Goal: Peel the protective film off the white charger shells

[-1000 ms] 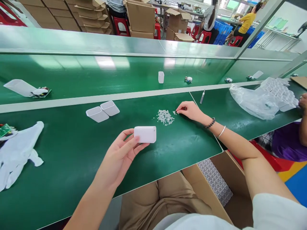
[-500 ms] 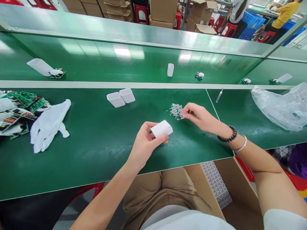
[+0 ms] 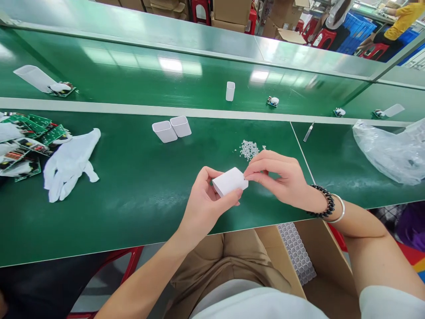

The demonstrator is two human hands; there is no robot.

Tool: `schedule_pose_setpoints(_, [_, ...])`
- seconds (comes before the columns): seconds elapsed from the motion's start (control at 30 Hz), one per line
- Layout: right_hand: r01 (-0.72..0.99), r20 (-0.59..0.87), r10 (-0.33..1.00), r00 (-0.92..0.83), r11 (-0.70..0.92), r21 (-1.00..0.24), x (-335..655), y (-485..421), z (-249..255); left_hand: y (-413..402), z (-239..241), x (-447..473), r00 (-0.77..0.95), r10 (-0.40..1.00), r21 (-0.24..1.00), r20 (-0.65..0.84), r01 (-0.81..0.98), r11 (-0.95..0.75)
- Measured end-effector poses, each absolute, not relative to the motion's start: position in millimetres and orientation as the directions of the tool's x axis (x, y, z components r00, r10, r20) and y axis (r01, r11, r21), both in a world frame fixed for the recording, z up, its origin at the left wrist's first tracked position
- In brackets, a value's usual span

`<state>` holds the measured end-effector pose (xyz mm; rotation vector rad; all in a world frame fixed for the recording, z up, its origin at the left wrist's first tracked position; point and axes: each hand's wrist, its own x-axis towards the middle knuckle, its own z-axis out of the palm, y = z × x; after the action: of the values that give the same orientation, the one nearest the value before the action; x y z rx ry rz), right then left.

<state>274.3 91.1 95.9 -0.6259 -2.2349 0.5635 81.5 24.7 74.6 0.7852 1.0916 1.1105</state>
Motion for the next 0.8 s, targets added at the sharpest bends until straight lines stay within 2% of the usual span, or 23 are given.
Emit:
schedule_pose_setpoints(0.1, [0.251,0.552,0.590,-0.589,0.783,-0.569,273.8,89.0,95.4,25.4,75.7,81.6,0.097,0.949,0.899,-0.300,-0.305,0.315])
schedule_pose_setpoints(0.3, [0.235,0.597,0.537,-0.597,0.828,-0.510,274.7,86.4,96.9,25.6,77.8,82.5,0.105,0.945,0.886,-0.310,-0.328,0.327])
schedule_pose_setpoints(0.8, [0.314,0.639,0.422,-0.643,0.906,-0.283,279.3,85.5,99.3,26.8,80.2,82.7,0.146,0.921,0.833,-0.362,-0.392,0.389])
